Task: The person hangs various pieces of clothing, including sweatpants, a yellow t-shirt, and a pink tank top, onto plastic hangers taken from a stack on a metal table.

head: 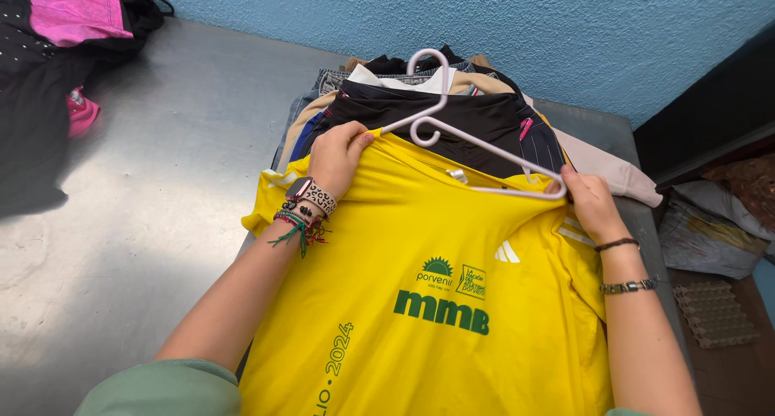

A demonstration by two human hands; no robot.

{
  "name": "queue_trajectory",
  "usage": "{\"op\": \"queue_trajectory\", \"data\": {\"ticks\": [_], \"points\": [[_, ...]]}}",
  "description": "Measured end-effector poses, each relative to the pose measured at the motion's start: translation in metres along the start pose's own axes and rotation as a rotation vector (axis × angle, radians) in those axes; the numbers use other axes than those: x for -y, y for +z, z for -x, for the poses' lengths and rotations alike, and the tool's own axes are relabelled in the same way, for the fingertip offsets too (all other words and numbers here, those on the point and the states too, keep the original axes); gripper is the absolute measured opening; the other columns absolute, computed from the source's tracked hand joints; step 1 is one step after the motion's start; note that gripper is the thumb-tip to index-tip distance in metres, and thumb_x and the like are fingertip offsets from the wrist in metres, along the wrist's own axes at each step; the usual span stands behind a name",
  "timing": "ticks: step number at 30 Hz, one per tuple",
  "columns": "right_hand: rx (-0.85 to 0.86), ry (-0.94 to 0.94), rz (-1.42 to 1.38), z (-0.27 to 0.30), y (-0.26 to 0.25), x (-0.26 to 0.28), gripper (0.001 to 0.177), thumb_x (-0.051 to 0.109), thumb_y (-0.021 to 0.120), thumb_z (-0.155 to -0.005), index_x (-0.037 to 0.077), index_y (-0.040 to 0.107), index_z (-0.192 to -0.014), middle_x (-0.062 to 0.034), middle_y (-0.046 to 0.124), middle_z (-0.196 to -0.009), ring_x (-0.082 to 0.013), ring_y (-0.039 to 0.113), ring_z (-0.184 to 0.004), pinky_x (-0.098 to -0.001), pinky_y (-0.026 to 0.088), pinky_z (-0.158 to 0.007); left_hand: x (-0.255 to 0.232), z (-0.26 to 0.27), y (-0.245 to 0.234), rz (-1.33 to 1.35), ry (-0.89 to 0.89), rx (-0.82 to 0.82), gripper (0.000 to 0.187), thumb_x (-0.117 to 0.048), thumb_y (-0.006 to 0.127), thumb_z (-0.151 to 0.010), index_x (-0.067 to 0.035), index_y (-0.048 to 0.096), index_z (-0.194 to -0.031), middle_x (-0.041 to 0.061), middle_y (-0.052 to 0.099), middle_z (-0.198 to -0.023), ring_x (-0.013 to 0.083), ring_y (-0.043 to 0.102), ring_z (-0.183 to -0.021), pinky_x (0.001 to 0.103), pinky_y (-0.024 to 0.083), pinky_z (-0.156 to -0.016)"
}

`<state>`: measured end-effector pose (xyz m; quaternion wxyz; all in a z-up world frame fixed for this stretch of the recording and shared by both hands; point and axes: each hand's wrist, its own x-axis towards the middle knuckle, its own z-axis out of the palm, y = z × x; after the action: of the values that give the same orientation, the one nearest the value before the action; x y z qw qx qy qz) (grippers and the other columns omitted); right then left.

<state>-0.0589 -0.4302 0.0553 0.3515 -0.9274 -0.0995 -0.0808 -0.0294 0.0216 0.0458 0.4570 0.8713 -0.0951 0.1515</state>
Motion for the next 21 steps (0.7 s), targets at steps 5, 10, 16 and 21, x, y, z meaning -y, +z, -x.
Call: {"op": "queue_trajectory", "data": {"ticks": [5, 10, 16, 21], "points": [[-0.108, -0.04, -0.232, 0.012, -0.004, 0.001, 0.064, 0.029, 0.037, -0.118, 0.01, 0.064, -0.063, -0.0043, 0.066, -0.07, -0.0162, 0.058, -0.072, -0.0253, 0.044, -0.079, 0.005, 0.014, -0.004, -0.063, 0.138, -0.016, 0.02, -0.031, 0.059, -0.104, -0.014, 0.07, -0.105, 0.013, 0.07, -0.092, 0.0368, 0.067, -0.097, 0.048, 0.052, -0.088], [-0.298, -0.159, -0.324, 0.01, 0.0, 0.014, 0.055, 0.021, 0.045, -0.113, 0.009, 0.052, -0.06, -0.0064, 0.059, -0.065, -0.0167, 0.054, -0.068, -0.0262, 0.042, -0.075, 0.007, 0.021, -0.005, -0.145, 0.234, -0.034, 0.017, -0.032, 0.059, -0.104, -0.019, 0.07, -0.102, 0.006, 0.07, -0.089, 0.0285, 0.067, -0.095, 0.041, 0.052, -0.084], [-0.337, -0.494, 0.191, 0.023, 0.033, 0.114, 0.041, 0.018, 0.072, -0.099, 0.008, 0.061, -0.061, -0.006, 0.048, -0.058, -0.0243, 0.052, -0.066, -0.0336, 0.043, -0.067, -0.034, 0.038, -0.025, 0.023, 0.228, 0.011, 0.013, -0.026, 0.062, -0.103, -0.016, 0.07, -0.104, 0.009, 0.072, -0.095, 0.0293, 0.067, -0.097, 0.04, 0.051, -0.088], [-0.437, -0.526, 0.304, 0.047, 0.044, 0.175, 0.031, 0.026, 0.072, -0.098, 0.012, 0.067, -0.071, -0.0024, 0.056, -0.068, -0.0204, 0.054, -0.071, -0.0322, 0.046, -0.067, -0.052, 0.058, -0.041, 0.044, 0.312, -0.001, 0.012, -0.025, 0.064, -0.101, -0.015, 0.069, -0.102, 0.009, 0.071, -0.091, 0.0314, 0.066, -0.095, 0.043, 0.05, -0.086]]}}
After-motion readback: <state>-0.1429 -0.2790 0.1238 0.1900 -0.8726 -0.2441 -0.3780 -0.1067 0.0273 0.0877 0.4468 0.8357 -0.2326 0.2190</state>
